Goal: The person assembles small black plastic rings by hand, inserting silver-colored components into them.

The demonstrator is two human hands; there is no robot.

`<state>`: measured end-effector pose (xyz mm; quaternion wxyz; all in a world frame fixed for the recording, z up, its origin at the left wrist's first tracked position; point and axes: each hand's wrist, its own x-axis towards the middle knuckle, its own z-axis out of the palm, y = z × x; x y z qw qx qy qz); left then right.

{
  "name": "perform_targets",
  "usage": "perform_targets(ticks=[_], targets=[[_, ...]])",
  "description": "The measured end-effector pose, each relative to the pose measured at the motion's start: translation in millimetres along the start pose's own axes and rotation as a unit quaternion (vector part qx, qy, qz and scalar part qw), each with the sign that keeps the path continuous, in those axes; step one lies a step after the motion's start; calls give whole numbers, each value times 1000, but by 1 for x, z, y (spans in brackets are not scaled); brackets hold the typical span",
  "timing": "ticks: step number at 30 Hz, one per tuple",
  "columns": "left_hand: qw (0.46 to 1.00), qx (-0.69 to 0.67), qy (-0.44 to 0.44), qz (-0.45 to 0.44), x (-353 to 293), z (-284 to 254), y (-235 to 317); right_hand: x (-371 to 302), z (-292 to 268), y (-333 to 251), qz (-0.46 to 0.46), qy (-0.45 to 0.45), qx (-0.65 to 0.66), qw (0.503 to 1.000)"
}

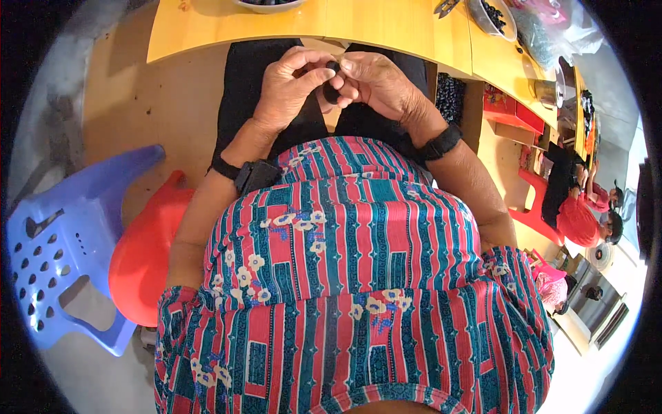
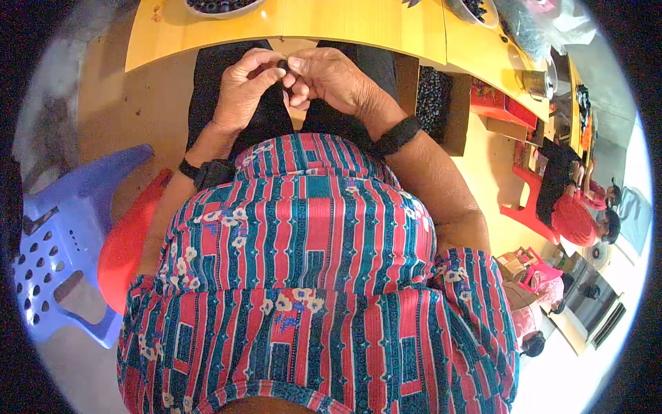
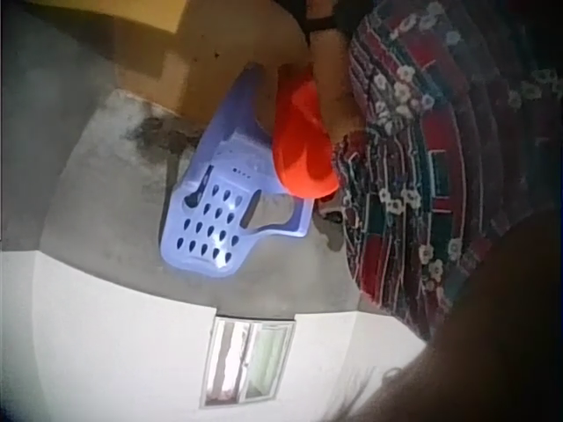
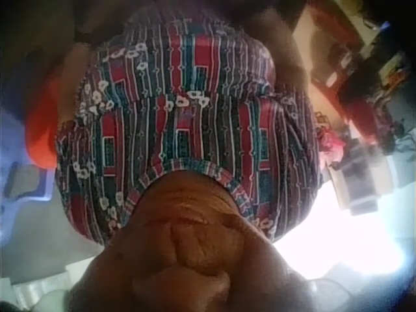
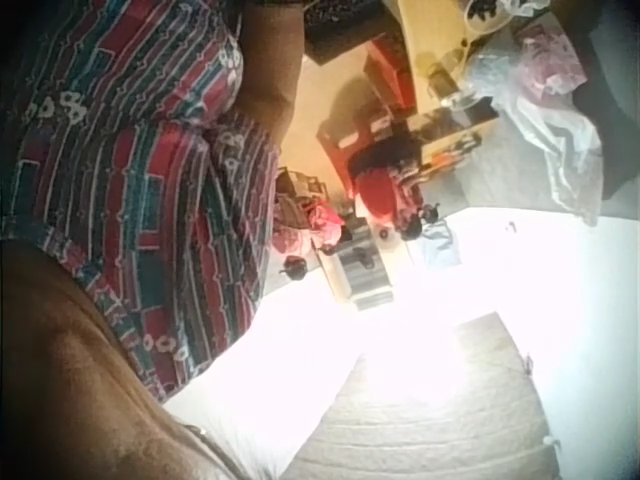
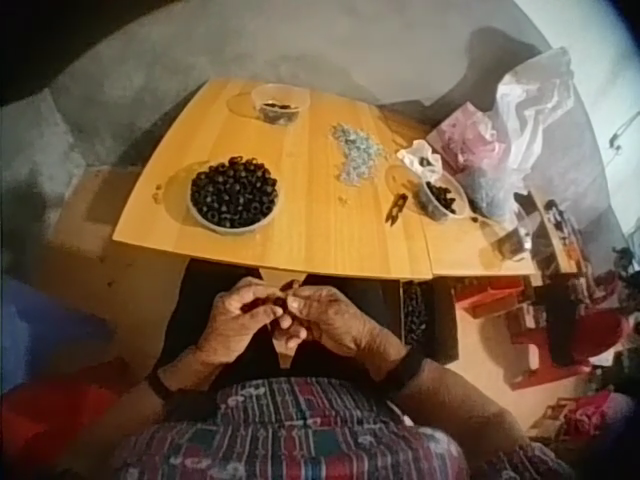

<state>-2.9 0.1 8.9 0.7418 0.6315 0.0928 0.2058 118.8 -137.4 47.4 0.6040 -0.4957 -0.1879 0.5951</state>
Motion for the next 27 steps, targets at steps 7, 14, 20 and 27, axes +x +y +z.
perform_targets(ticks=[7,14,20,27], targets=[[991,-103,-71,-45,3,4,2,0,13,0,-68,73,-135,986],[973,-113,-145,-138,-1,4,-5,5,22,15,-181,109,-399,892],[983,-99,-100,-114,-2,9,-6,9,25,20,-183,135,-378,897],[990,-93,-71,-81,-3,11,-9,11,24,25,-141,136,-340,920]])
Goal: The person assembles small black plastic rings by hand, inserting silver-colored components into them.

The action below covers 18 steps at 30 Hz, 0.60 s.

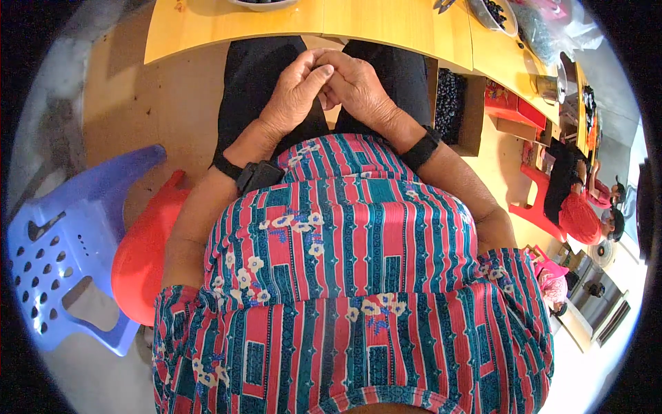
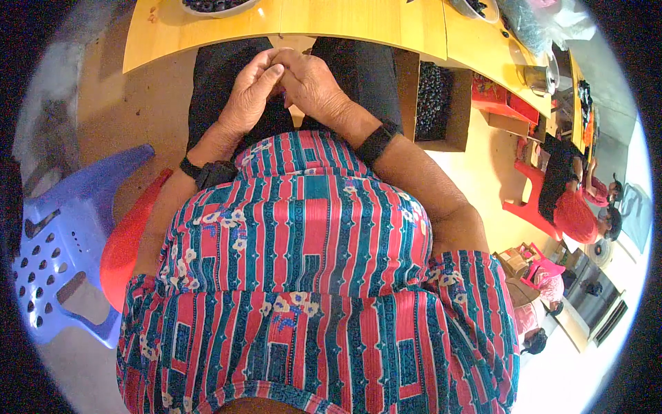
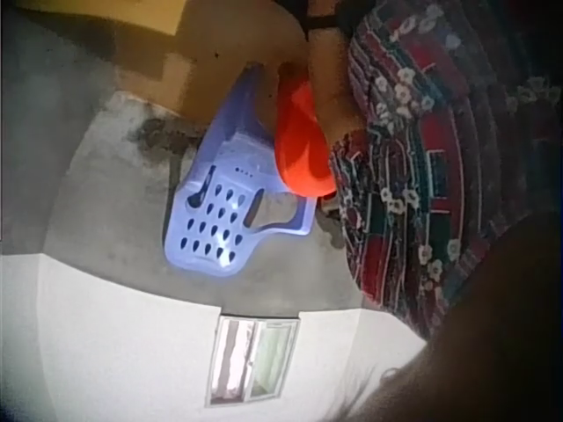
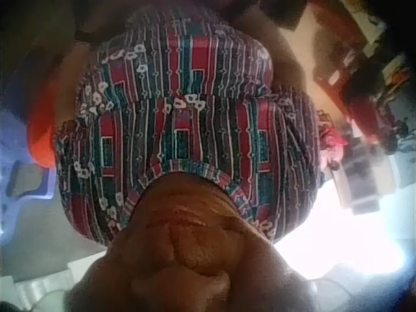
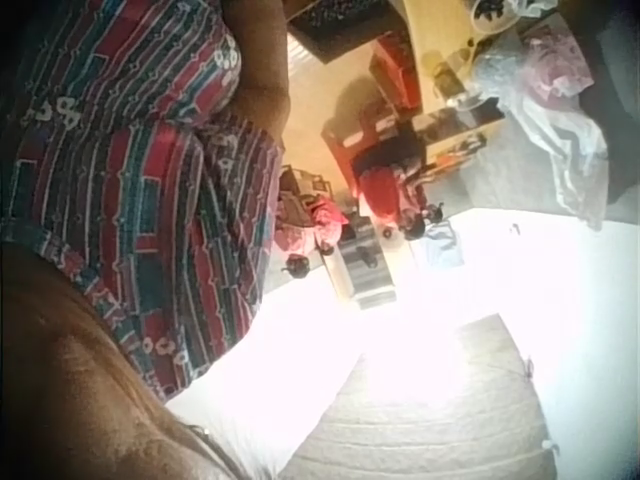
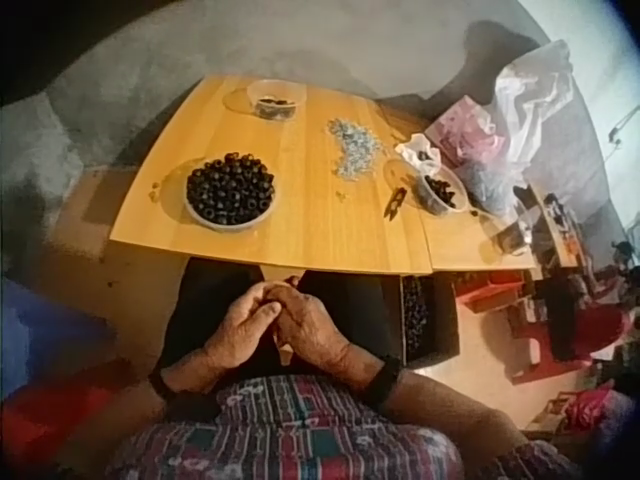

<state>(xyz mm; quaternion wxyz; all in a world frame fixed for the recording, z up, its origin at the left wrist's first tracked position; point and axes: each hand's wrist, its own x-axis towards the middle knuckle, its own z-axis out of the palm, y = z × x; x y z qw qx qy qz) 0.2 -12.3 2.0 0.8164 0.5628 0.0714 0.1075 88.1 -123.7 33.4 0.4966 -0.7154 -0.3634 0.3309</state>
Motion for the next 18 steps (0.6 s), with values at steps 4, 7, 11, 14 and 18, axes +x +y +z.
perform_targets(ticks=[4,7,11,14,18], targets=[[1000,23,-5,3,1,0,6,1,-2,-7,37,-2,48,998],[999,-10,-31,-37,-1,-1,13,6,-12,-1,92,-47,217,971],[999,-2,2,42,-1,1,19,4,-26,-4,126,-112,385,907],[997,45,38,49,-1,1,18,0,-28,-6,141,-127,424,885],[992,91,67,64,-1,-3,12,-1,-31,-3,151,-150,477,853]])
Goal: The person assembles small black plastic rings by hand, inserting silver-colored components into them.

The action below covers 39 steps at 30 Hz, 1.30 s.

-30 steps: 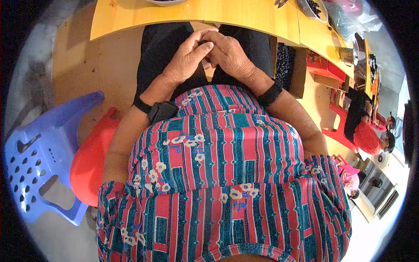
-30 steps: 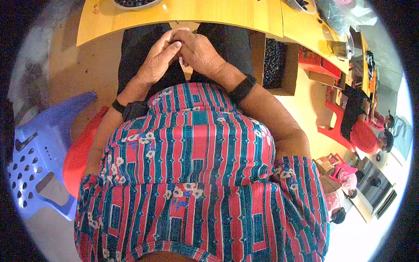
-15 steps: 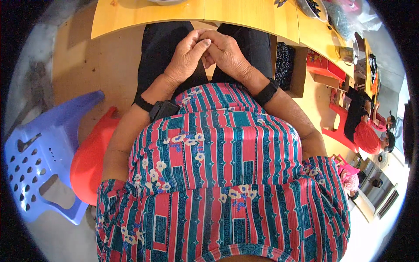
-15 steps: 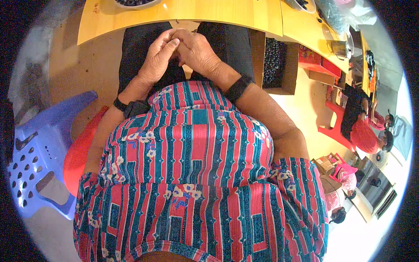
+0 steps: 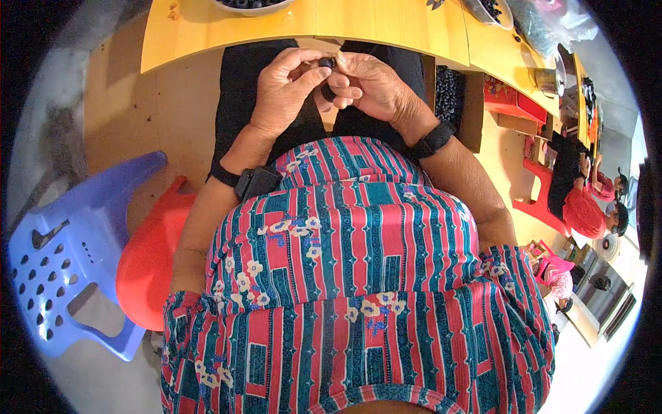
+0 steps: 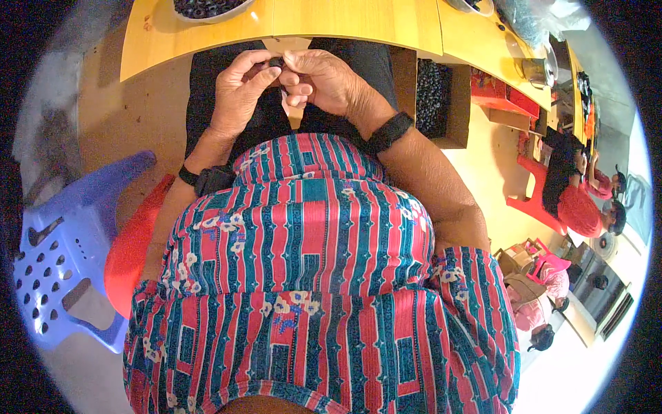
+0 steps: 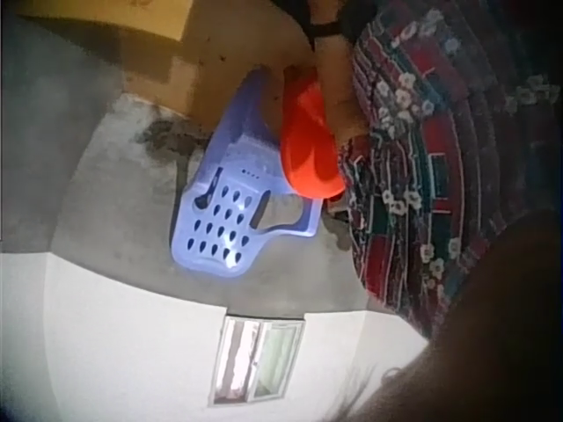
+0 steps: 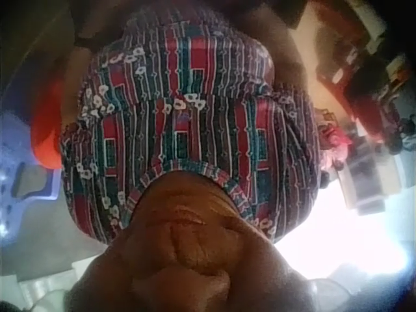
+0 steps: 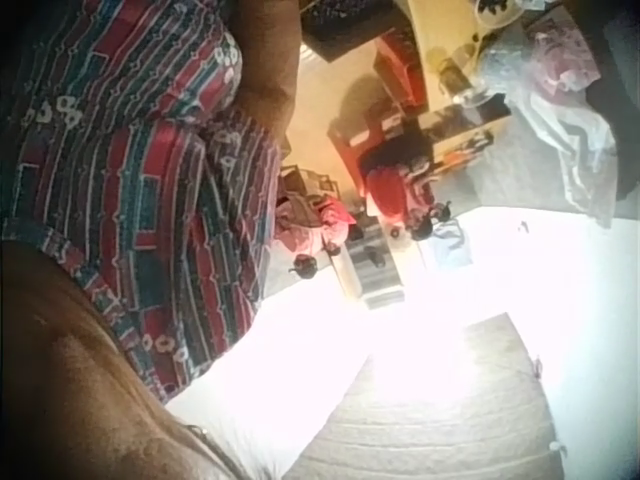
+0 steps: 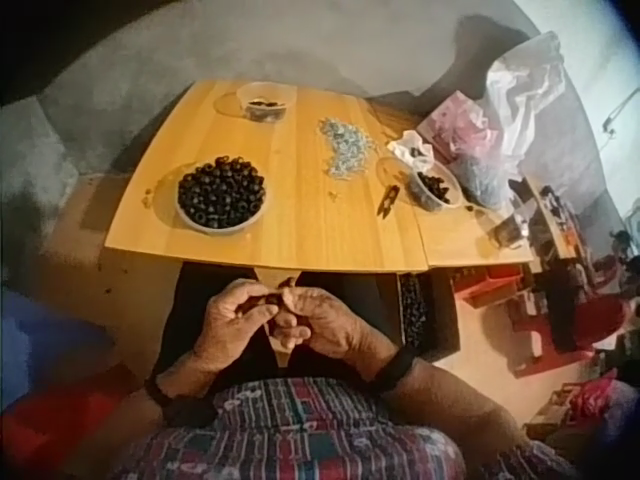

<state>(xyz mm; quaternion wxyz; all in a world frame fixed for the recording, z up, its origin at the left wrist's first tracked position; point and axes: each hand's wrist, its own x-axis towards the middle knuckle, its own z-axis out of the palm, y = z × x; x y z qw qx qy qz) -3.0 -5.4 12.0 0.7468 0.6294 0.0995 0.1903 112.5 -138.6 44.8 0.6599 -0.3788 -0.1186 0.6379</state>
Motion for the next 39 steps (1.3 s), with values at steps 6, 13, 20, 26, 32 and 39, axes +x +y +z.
perform_targets(ticks=[6,13,20,26,32,39], targets=[[999,22,21,24,3,1,0,2,-7,0,20,-4,-1,1000],[996,87,7,35,4,-4,-5,0,-8,-6,31,18,-61,997],[995,86,18,35,4,-5,-6,-2,-8,-7,-8,80,-188,979],[996,81,9,-31,0,-6,-9,-1,4,-6,-97,189,-302,929],[997,34,15,-69,1,-4,-5,1,8,1,-160,234,-363,888],[995,27,22,-93,2,-6,-7,5,13,7,-236,235,-422,843]])
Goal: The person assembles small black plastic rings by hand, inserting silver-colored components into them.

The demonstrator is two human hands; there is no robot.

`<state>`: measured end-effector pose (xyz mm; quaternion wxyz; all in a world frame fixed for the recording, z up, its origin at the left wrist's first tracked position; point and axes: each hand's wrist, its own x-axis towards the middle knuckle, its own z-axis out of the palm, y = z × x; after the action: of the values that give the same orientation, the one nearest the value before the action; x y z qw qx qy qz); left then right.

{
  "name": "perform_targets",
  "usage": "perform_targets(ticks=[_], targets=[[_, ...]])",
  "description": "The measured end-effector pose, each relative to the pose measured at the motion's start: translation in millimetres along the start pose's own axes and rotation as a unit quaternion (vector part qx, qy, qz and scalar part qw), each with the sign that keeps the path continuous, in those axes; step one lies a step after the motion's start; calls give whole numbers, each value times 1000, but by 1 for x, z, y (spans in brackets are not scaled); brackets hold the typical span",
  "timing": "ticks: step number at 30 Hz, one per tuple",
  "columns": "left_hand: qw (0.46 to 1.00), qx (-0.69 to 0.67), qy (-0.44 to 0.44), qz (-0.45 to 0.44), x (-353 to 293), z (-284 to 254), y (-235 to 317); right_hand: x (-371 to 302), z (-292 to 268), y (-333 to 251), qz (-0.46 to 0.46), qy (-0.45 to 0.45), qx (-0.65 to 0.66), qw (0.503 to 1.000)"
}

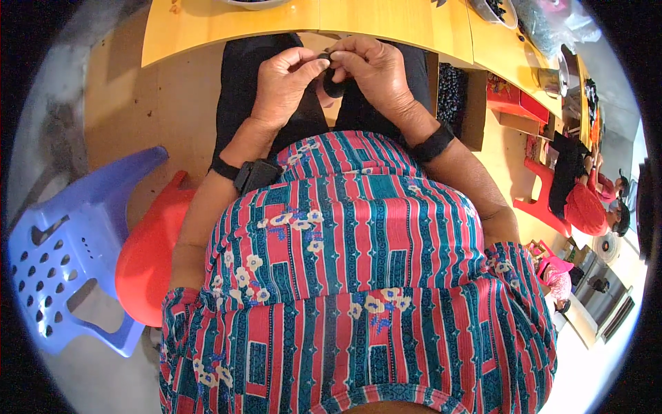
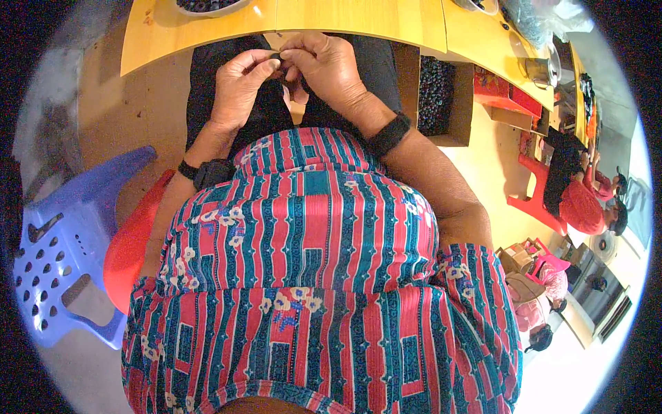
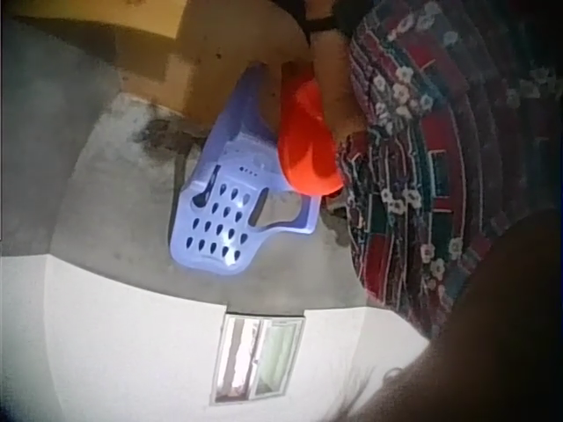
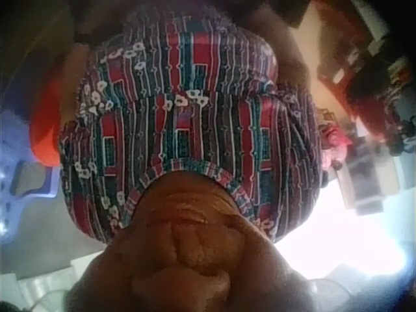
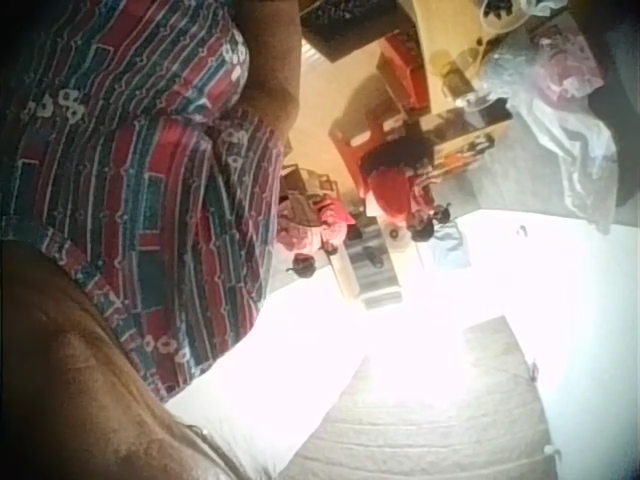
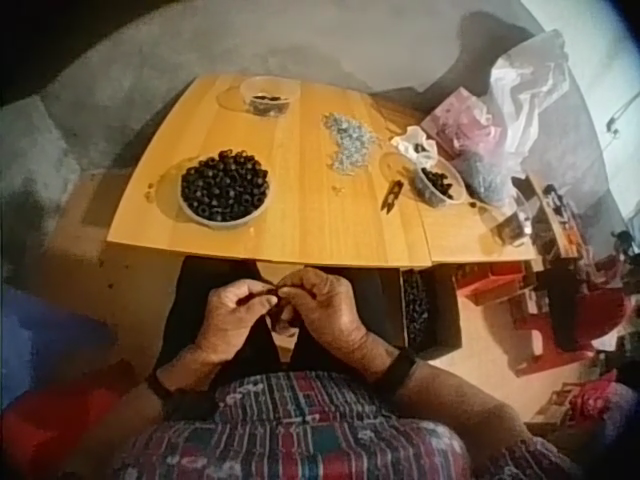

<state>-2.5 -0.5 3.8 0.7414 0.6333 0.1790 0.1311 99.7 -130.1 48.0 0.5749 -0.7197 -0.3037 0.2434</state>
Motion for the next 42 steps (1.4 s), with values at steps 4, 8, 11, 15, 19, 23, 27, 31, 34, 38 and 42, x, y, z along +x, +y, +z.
perform_targets(ticks=[4,8,11,15,19,23,27,31,34,38,42], targets=[[1000,3,-2,4,0,0,-1,0,-1,-3,6,2,-26,1000],[1000,-22,5,11,-2,3,4,-1,-2,-4,90,5,99,991],[999,-3,6,33,-2,2,3,-4,-2,-9,118,13,127,985],[998,-3,9,55,-1,2,0,-1,-3,-6,155,5,192,969],[998,12,3,62,-2,2,4,2,-7,1,198,-19,265,943],[995,28,2,95,-1,1,4,5,-13,8,242,-119,287,919],[992,11,-12,122,2,-2,-3,4,-14,9,267,-215,323,882],[992,28,-23,118,0,0,5,5,-17,18,240,-232,345,877],[996,-19,-26,88,-3,3,11,6,-17,13,220,-223,335,889],[995,-47,-43,77,-3,5,11,5,-17,17,210,-223,312,899],[989,-110,-89,48,-1,4,13,2,-8,10,159,-180,191,952]])
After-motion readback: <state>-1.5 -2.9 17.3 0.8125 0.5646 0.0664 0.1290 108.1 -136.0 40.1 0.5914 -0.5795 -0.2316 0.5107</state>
